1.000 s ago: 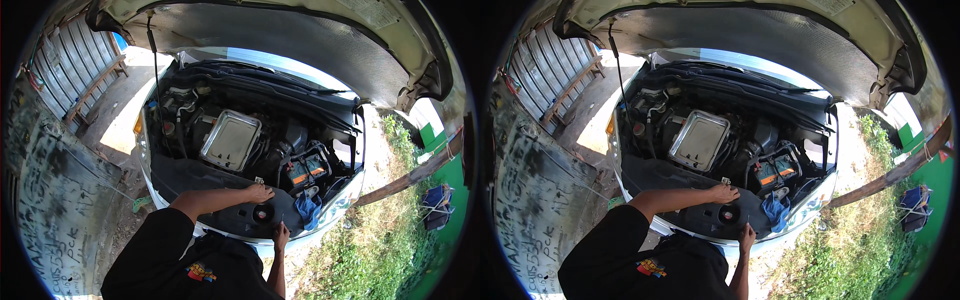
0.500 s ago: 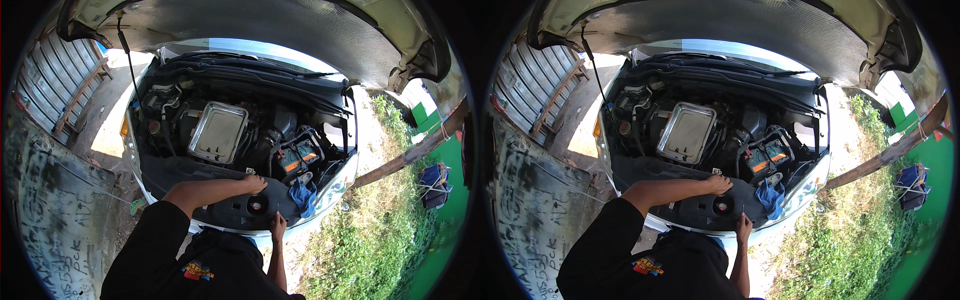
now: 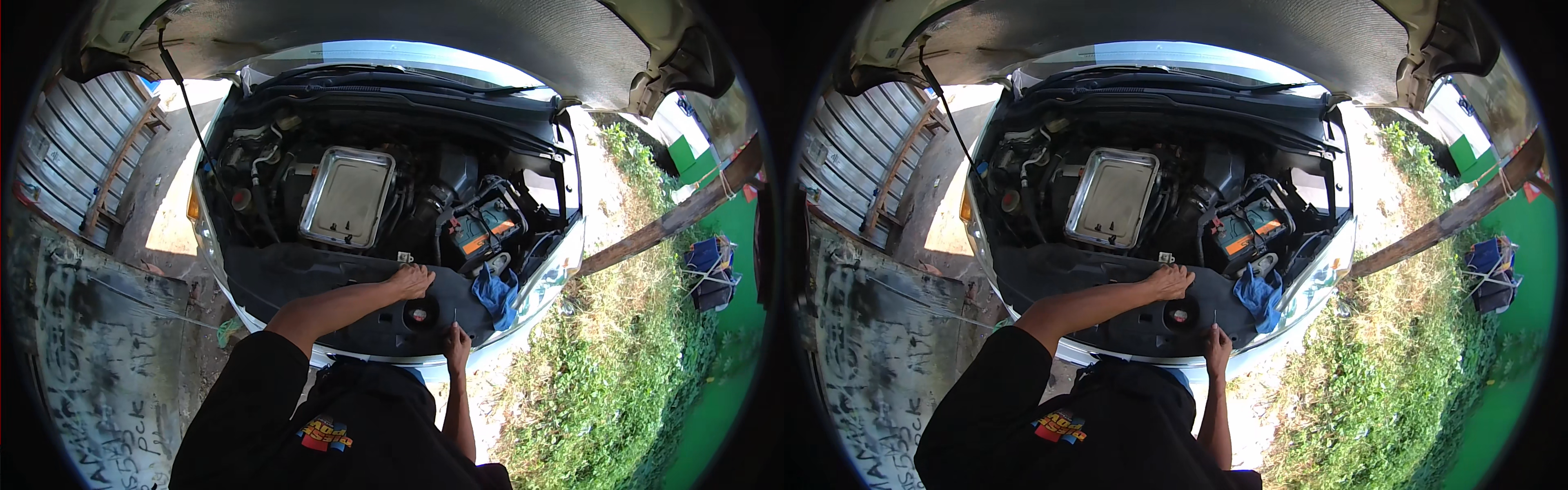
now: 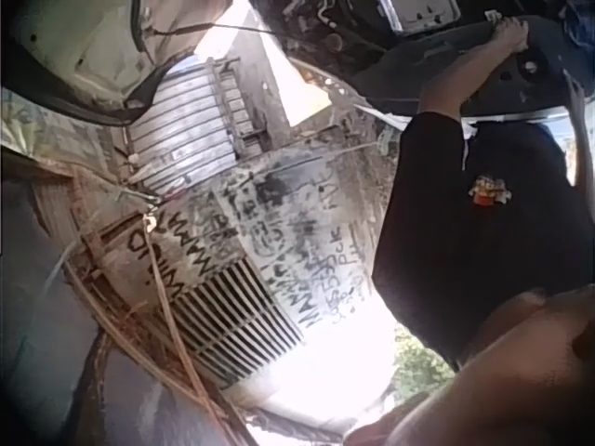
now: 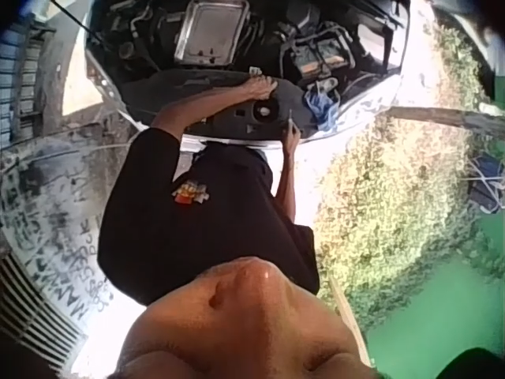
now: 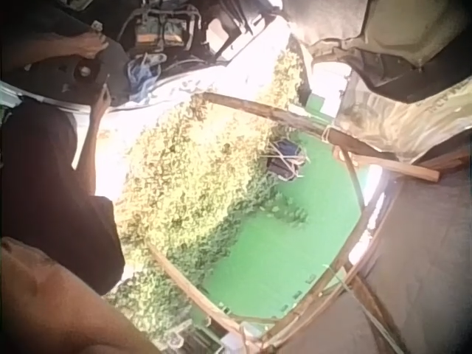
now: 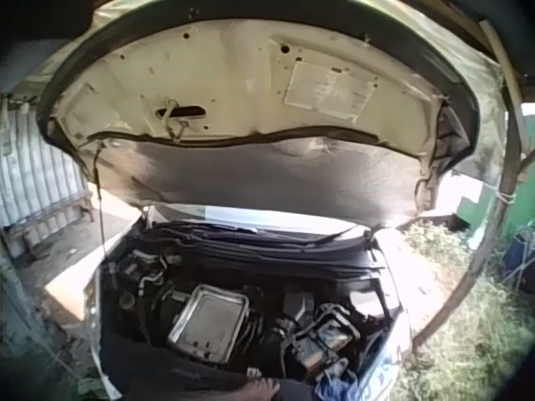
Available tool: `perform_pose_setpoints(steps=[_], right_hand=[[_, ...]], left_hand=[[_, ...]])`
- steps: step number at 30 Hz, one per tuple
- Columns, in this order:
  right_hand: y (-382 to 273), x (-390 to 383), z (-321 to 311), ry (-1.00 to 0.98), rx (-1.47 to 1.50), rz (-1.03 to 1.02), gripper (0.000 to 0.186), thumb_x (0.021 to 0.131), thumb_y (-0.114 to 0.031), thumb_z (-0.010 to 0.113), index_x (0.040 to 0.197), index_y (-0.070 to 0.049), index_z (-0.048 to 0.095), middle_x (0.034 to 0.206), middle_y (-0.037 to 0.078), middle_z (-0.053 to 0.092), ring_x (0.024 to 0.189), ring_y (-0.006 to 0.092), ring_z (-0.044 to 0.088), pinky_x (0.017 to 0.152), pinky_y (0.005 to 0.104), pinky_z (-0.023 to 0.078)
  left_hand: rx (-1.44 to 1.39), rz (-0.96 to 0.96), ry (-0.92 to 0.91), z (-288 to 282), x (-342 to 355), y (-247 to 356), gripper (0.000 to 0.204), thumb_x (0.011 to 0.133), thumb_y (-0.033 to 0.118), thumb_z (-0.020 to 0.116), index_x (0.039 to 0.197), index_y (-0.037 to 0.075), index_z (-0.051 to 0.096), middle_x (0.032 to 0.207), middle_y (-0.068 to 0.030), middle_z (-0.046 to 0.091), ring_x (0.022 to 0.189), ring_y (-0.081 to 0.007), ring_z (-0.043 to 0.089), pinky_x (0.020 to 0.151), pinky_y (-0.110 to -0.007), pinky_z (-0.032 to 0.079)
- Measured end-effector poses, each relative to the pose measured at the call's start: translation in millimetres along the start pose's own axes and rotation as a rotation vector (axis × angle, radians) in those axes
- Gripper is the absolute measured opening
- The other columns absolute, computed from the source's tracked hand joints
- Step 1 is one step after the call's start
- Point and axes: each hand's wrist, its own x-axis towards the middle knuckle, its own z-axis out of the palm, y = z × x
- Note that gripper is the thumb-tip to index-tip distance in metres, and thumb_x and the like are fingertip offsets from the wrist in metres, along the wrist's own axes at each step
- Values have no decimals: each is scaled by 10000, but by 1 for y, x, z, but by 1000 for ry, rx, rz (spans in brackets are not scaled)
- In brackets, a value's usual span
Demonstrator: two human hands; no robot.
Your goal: Removing and re-installing a plastic fastener on the front panel of a car engine bay.
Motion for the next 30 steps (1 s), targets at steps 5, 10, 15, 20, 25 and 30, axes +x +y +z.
perform_pose_setpoints(steps=[5, 10, 15, 20, 25, 30], right_hand=[[4, 13, 2, 12, -33, 16, 536, 1048, -433, 524, 831, 42, 641, 667, -17, 512, 622, 82, 432, 556, 278, 340], [-39, 58, 1, 116, -411, -111, 452, 1047, -379, 523, 944, 49, 626, 769, 182, 637, 718, 332, 622, 665, 411, 466], [-52, 83, 21, 57, -582, -104, 386, 1033, -344, 523, 1041, 23, 640, 901, 298, 670, 917, 491, 649, 766, 514, 492], [-53, 124, 10, 53, -525, -58, 394, 1036, -351, 509, 1026, 18, 647, 882, 293, 676, 900, 487, 657, 760, 513, 495], [-44, 139, 22, 57, -530, -20, 390, 1047, -348, 466, 1013, 4, 629, 879, 312, 678, 886, 531, 635, 768, 586, 486], [-38, 157, 43, 182, -533, -52, 430, 1059, -334, 425, 1011, 43, 625, 864, 343, 657, 884, 550, 621, 772, 607, 472]], left_hand=[[-24, -84, 18, 9, 4, -3, 356, 834, 310, 682, 1045, 39, 586, 912, -191, 662, 856, -369, 720, 647, -446, 589], [-245, -16, -10, -22, 50, -15, 363, 893, 279, 642, 1117, 6, 560, 1022, -222, 643, 906, -410, 701, 743, -497, 580], [-621, -28, 59, -30, 48, -27, 368, 942, 264, 620, 1194, 13, 522, 1133, -206, 612, 1029, -407, 652, 883, -529, 533], [-757, -207, 206, -21, 78, -9, 241, 953, 240, 624, 1129, 77, 597, 1122, -118, 639, 1031, -333, 649, 901, -486, 464], [-759, -291, 223, -13, 97, 5, 192, 976, 227, 594, 1088, 74, 614, 1083, -107, 648, 1009, -329, 642, 890, -472, 444], [-763, -251, 290, -1, 120, 9, 182, 1006, 198, 533, 1082, 41, 585, 1033, -150, 642, 990, -377, 631, 879, -498, 464]])
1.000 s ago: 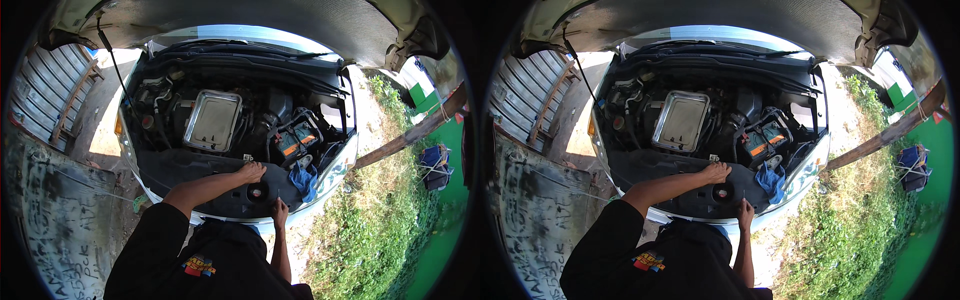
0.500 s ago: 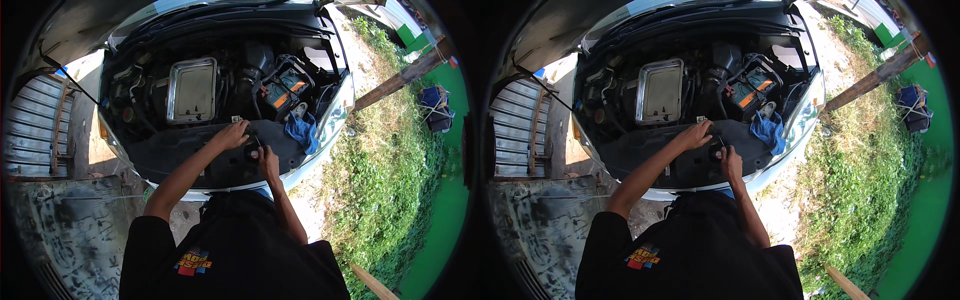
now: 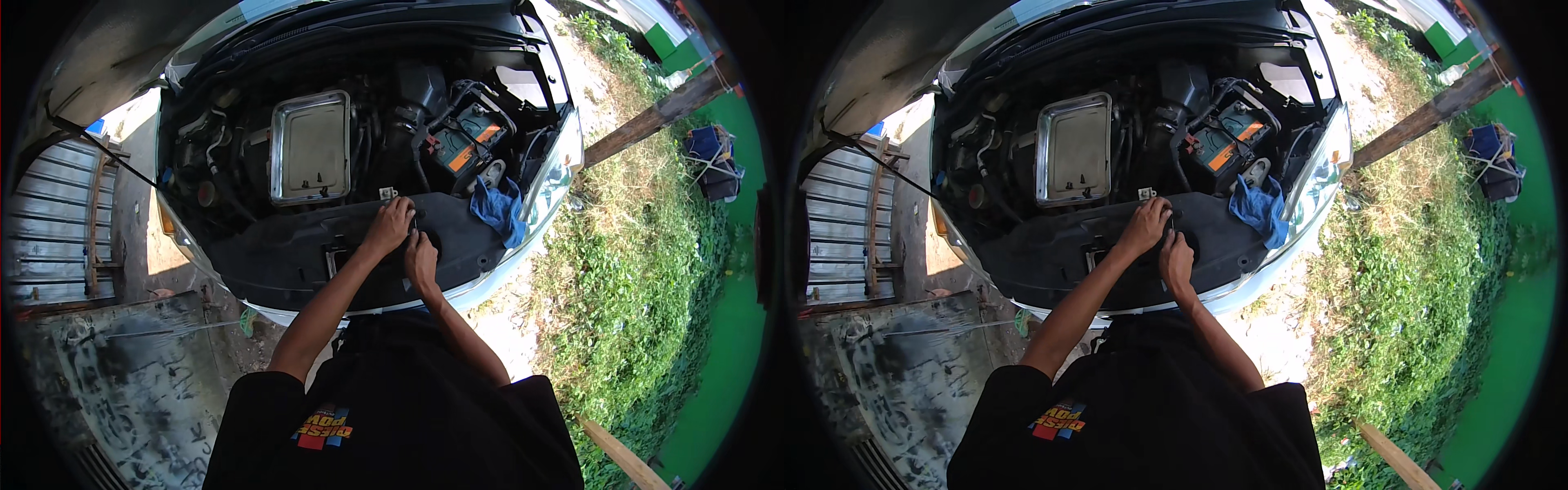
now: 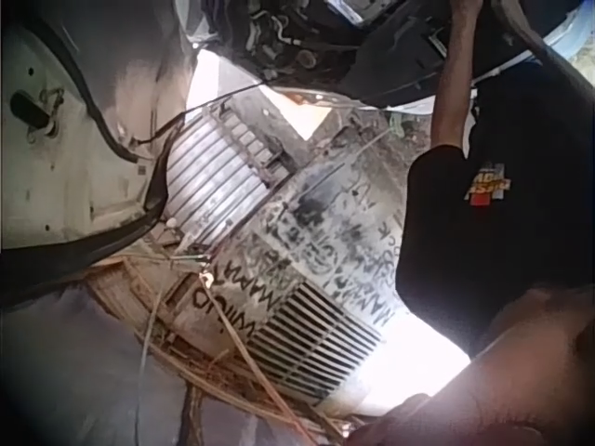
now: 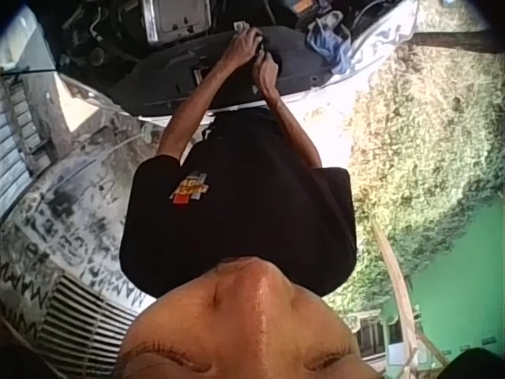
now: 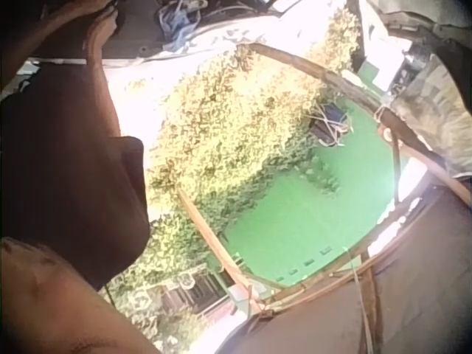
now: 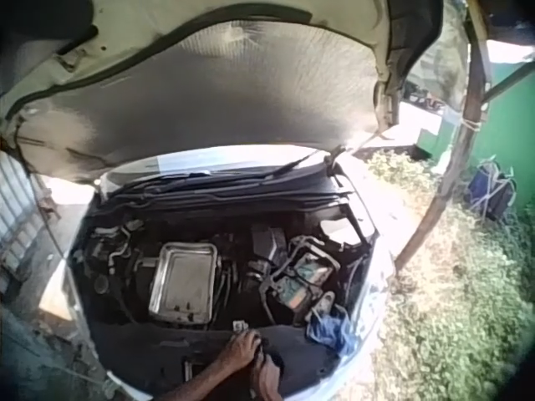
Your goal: Removing and re-installing a plastic fastener on the front panel of a car engine bay.
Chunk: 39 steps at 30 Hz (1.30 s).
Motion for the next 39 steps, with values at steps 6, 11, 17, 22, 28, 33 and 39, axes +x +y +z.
perform_pose_setpoints(steps=[6, 11, 17, 22, 28, 33, 39], right_hand=[[9, 23, 18, 106, 48, 6, 483, 1068, -330, 388, 981, 72, 642, 827, 359, 652, 817, 546, 636, 786, 601, 482], [-8, 46, -12, -211, -35, 74, 560, 1069, -358, 360, 970, 100, 666, 975, 379, 649, 1003, 545, 613, 881, 587, 463], [-2, 38, -16, -123, -104, 165, 513, 1062, -395, 381, 1074, 55, 627, 1001, 374, 651, 1031, 552, 601, 902, 590, 458], [13, 28, -23, -71, -18, 138, 479, 1057, -412, 399, 1062, 18, 608, 977, 365, 649, 1001, 561, 595, 861, 607, 449], [7, 39, -47, -145, -146, 73, 456, 1045, -397, 428, 993, 15, 617, 959, 338, 669, 957, 563, 606, 828, 614, 457], [18, 55, -49, -115, -171, 51, 431, 1036, -388, 458, 954, 5, 612, 923, 329, 672, 908, 541, 631, 813, 606, 481], [32, 52, -31, 24, -240, -117, 347, 1056, -339, 456, 958, -14, 526, 791, 274, 673, 770, 510, 648, 678, 581, 505]], left_hand=[[-153, -33, -40, 8, 26, -2, 157, 1019, 141, 484, 1047, -6, 531, 1018, -231, 598, 980, -459, 597, 856, -529, 475], [-173, -2, -103, 5, 33, -12, 145, 1012, 127, 484, 1051, -8, 523, 1008, -235, 580, 975, -457, 584, 852, -525, 471], [-150, 25, -181, 6, 42, -5, 141, 998, 108, 494, 1073, -5, 530, 1030, -222, 581, 991, -438, 590, 869, -511, 481], [-168, 101, -198, 11, 47, -16, 169, 995, 95, 478, 1110, -1, 557, 1063, -211, 586, 1033, -424, 599, 903, -497, 490], [-167, 103, -201, 15, 63, -22, 181, 1005, 100, 450, 1085, 11, 585, 1082, -194, 588, 1049, -407, 600, 914, -475, 492], [-115, 42, -213, 20, 73, -12, 172, 1011, 103, 441, 1069, 54, 596, 1036, -176, 574, 1019, -397, 605, 894, -471, 495], [-39, 70, -195, 28, 78, -15, 155, 997, 90, 449, 1053, 90, 593, 1006, -164, 537, 949, -404, 613, 828, -503, 505]])
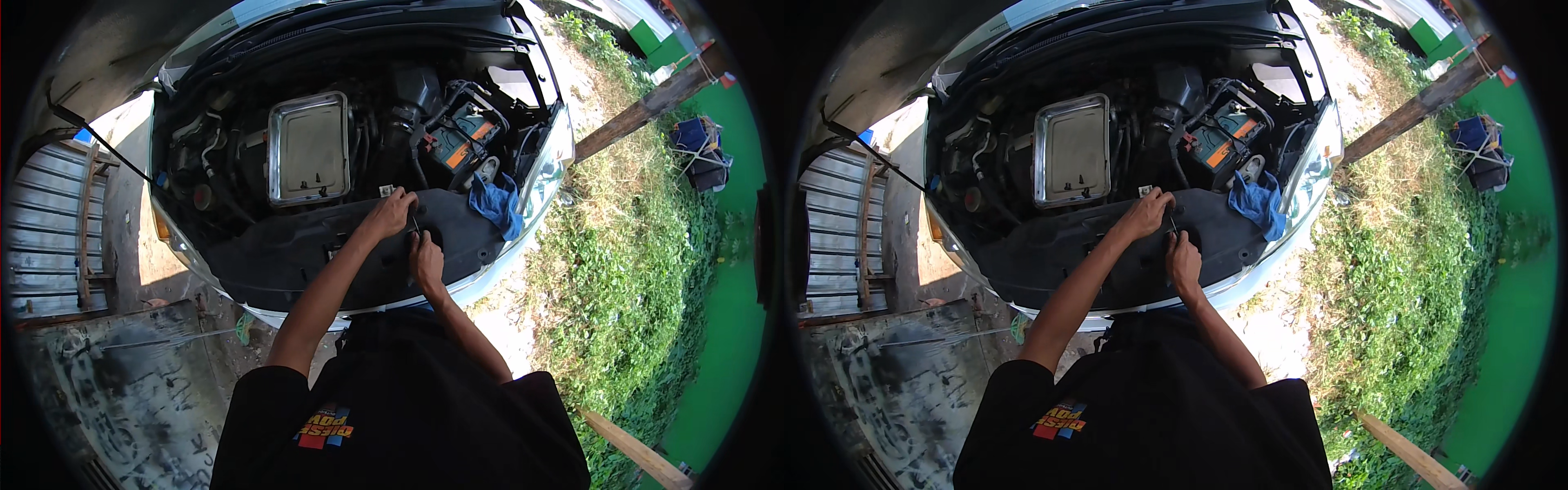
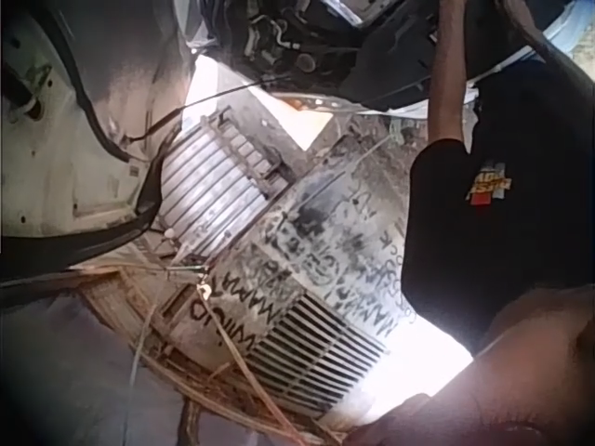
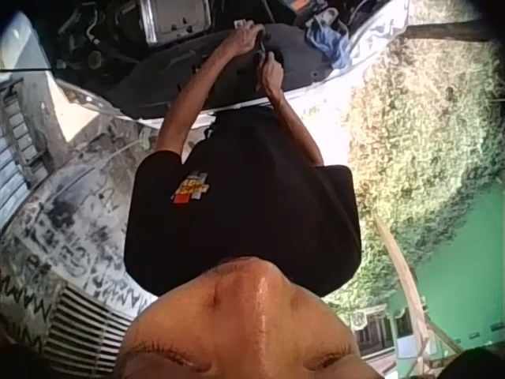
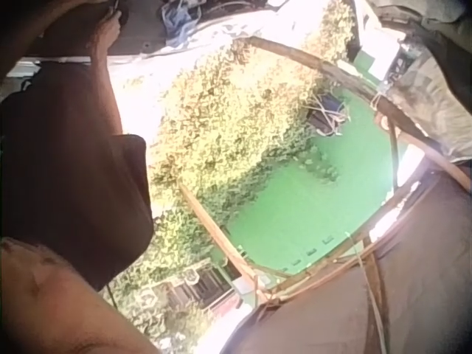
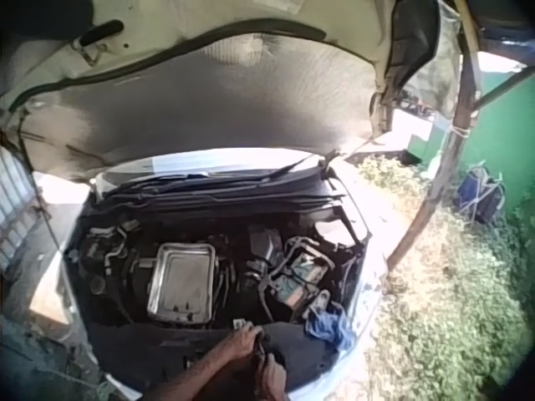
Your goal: Removing and re-installing a plastic fastener on the front panel of a car engine bay.
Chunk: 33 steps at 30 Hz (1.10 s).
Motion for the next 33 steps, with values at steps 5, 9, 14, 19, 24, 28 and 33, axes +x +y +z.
perform_pose_setpoints(steps=[5, 9, 14, 19, 24, 28, 33], right_hand=[[1, 4, 2, 52, -94, -12, 337, 1049, -315, 470, 909, -21, 558, 756, 243, 673, 736, 472, 662, 654, 556, 504], [3, 5, 3, 106, -268, -109, 383, 1042, -328, 456, 858, -27, 604, 776, 231, 687, 792, 435, 654, 736, 528, 458], [6, 15, 13, 120, -319, -100, 402, 1038, -321, 460, 824, -27, 630, 776, 220, 696, 807, 408, 655, 763, 503, 449], [-1, 15, 1, 16, -222, 18, 406, 1033, -326, 471, 841, -14, 646, 765, 230, 696, 776, 419, 685, 732, 505, 522], [12, 20, 8, 52, -292, -40, 373, 1037, -321, 472, 862, -31, 626, 787, 244, 696, 758, 439, 685, 716, 496, 547], [15, 20, 13, 57, -295, -17, 357, 1035, -317, 494, 857, -33, 619, 793, 207, 705, 870, 397, 681, 708, 476, 545], [11, 23, 13, 62, -302, -11, 361, 1040, -327, 473, 880, -36, 617, 794, 201, 709, 742, 405, 694, 696, 512, 539]], left_hand=[[31, -25, -13, 3, 5, 0, 171, 959, 44, 452, 1053, 82, 589, 1021, -168, 537, 951, -416, 615, 828, -503, 512], [42, 20, -16, 6, 11, 2, 147, 947, 42, 464, 1040, 58, 576, 1029, -175, 538, 958, -424, 616, 823, -513, 512], [151, 16, -30, 15, 25, 7, 150, 893, 29, 508, 1032, 31, 563, 1073, -191, 548, 942, -436, 642, 801, -525, 528], [176, -13, -34, 21, 24, 7, 139, 930, 76, 505, 1046, 15, 553, 1073, -200, 544, 941, -442, 646, 801, -538, 527], [191, -21, -69, 21, 33, 8, 195, 960, 136, 503, 1091, -5, 540, 1103, -213, 545, 955, -445, 648, 823, -540, 531], [217, -25, -142, 12, 37, 19, 329, 915, 193, 569, 1154, -29, 521, 1184, -234, 536, 994, -443, 651, 876, -522, 537], [326, -45, -292, 9, 46, 10, 429, 853, 197, 645, 1181, -42, 508, 1224, -242, 530, 1039, -439, 652, 913, -506, 540]])
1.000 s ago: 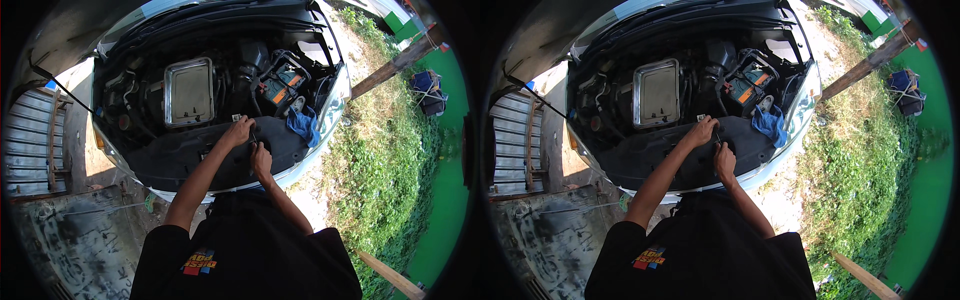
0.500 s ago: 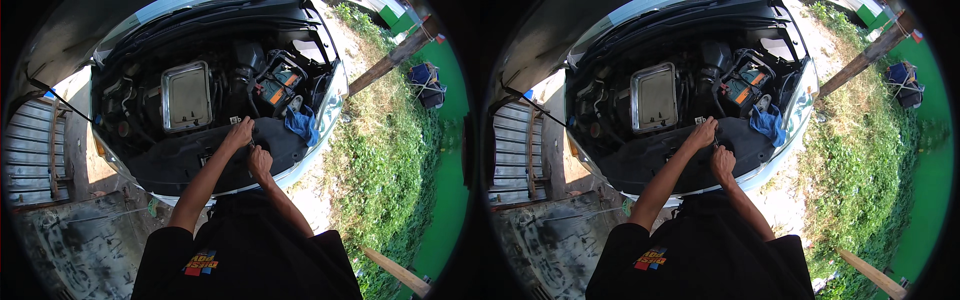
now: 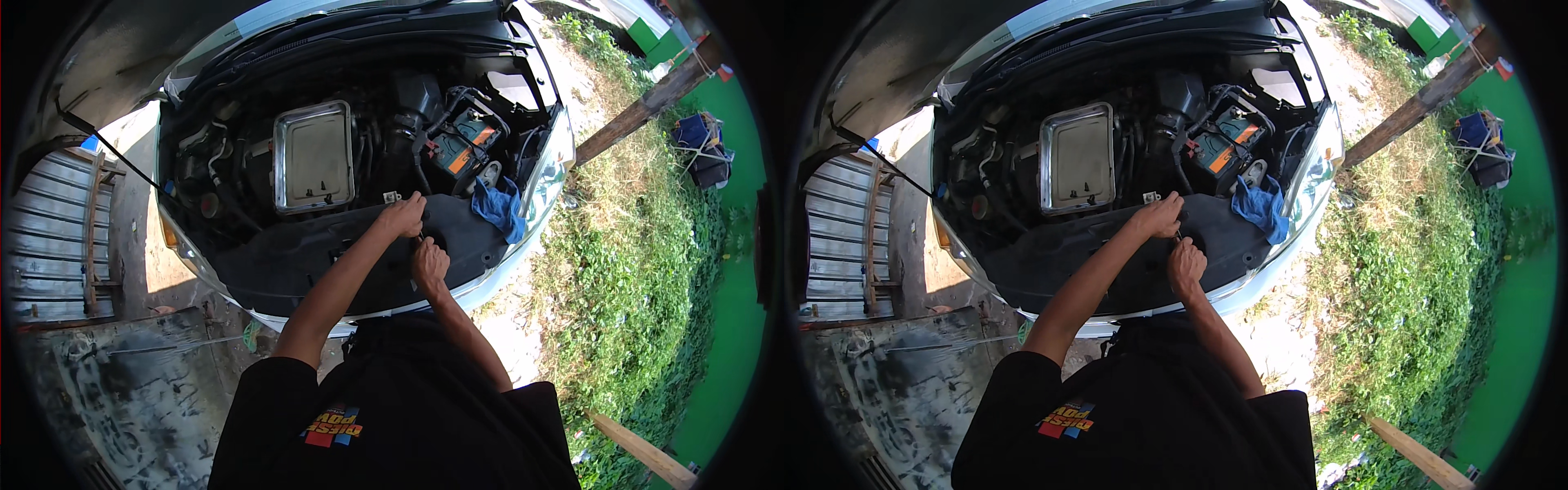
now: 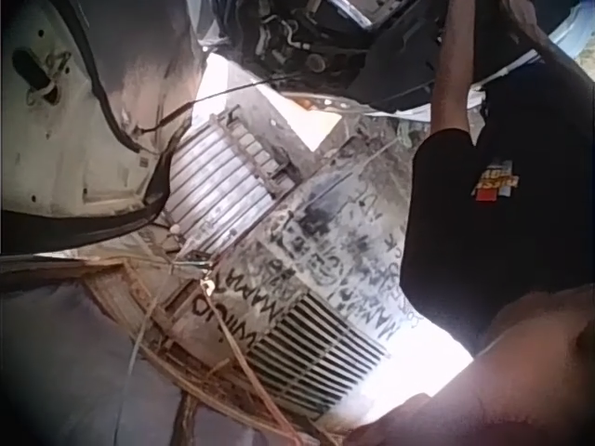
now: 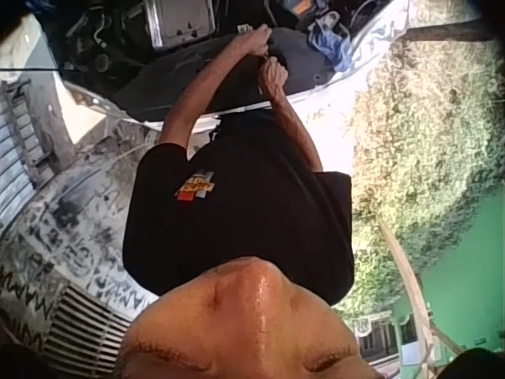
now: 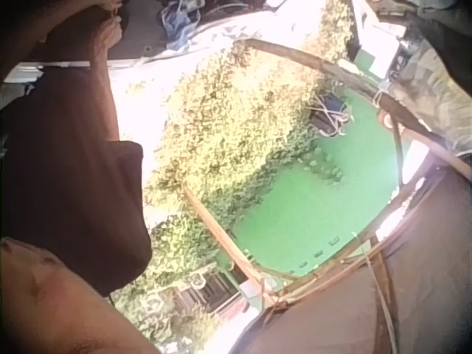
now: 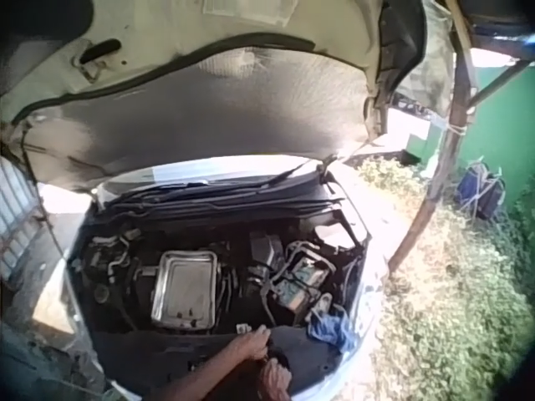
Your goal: Removing and re-installing a plastic fastener on the front panel of a car engine bay.
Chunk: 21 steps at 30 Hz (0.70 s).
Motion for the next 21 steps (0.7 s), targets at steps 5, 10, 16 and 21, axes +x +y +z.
perform_pose_setpoints(steps=[5, 10, 16, 21], right_hand=[[5, 9, -27, -123, -117, 12, 404, 1024, -382, 501, 864, -61, 686, 843, 180, 729, 790, 368, 719, 695, 479, 554], [9, 13, -33, -169, -69, 7, 440, 1025, -393, 479, 877, -42, 699, 852, 210, 725, 818, 405, 713, 722, 505, 555], [15, 18, -19, -96, -1, -15, 418, 1037, -381, 456, 877, -29, 615, 814, 247, 704, 772, 439, 696, 700, 545, 535], [21, 22, -15, -82, 10, -16, 401, 1040, -356, 460, 871, -25, 610, 787, 230, 701, 738, 419, 697, 673, 517, 541]], left_hand=[[-13, 9, -116, 1, 14, 5, 459, 844, 208, 640, 1190, -57, 498, 1235, -264, 530, 1111, -455, 619, 965, -513, 510], [-68, 38, -49, 8, 14, 2, 442, 837, 223, 657, 1182, -20, 523, 1186, -240, 554, 1105, -443, 611, 946, -498, 513], [-240, 107, 25, -1, 6, -14, 389, 857, 224, 645, 1203, 63, 570, 1164, -201, 557, 1104, -415, 607, 947, -490, 507], [-245, 208, -4, -10, 11, -17, 358, 843, 185, 686, 1146, 44, 558, 1087, -184, 554, 1066, -404, 607, 904, -473, 505]])
